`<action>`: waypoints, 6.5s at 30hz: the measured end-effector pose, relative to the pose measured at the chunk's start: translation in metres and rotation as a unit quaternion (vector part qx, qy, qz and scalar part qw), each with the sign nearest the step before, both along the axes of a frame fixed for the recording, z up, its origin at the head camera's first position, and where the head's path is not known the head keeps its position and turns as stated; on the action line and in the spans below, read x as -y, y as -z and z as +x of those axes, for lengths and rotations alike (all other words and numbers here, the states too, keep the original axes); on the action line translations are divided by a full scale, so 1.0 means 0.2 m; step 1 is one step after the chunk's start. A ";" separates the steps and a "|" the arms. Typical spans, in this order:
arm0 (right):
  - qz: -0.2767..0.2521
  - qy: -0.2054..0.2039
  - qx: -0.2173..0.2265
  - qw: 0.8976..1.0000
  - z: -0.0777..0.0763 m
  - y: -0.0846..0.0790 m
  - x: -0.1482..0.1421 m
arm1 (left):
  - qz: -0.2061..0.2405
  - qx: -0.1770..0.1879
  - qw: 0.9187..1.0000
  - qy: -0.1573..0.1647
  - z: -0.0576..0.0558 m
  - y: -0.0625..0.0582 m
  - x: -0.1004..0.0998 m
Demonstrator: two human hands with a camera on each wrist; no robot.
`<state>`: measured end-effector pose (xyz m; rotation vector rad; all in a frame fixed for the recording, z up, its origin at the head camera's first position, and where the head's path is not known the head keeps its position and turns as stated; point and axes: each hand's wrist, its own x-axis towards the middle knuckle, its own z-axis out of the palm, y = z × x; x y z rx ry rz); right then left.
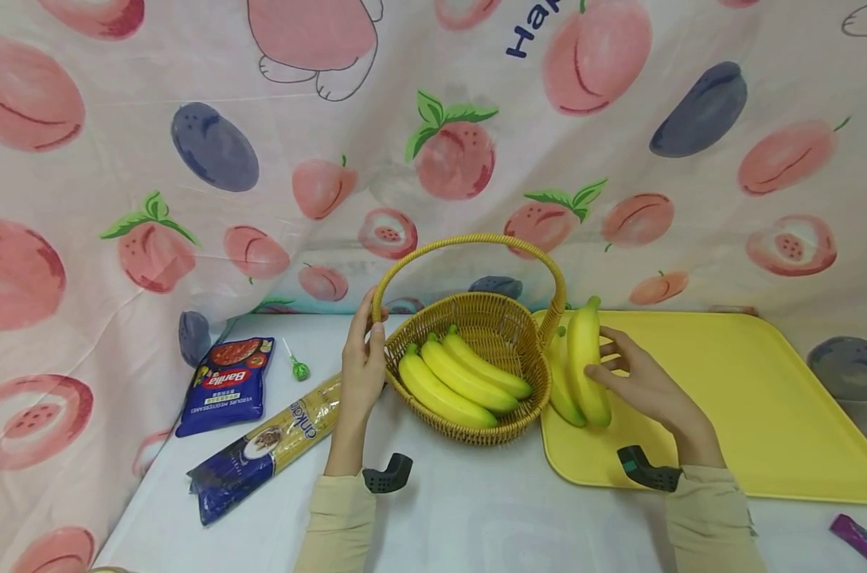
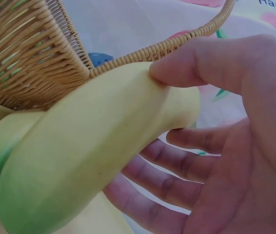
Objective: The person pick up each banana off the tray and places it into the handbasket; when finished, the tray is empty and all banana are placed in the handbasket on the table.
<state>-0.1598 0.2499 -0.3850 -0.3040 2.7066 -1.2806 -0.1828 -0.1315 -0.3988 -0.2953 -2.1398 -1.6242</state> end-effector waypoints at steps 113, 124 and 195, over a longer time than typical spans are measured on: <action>0.082 -0.176 -0.001 0.981 -0.32 0.07 0.62 | 0.009 0.026 1.000 0.011 0.05 -0.05 -0.02; 0.073 -0.167 -0.034 0.983 -0.28 0.05 0.61 | 0.006 0.009 1.000 0.003 0.00 0.01 0.00; -0.019 0.060 0.086 0.994 -0.12 0.25 0.09 | 0.004 0.014 1.000 0.015 0.08 -0.13 -0.03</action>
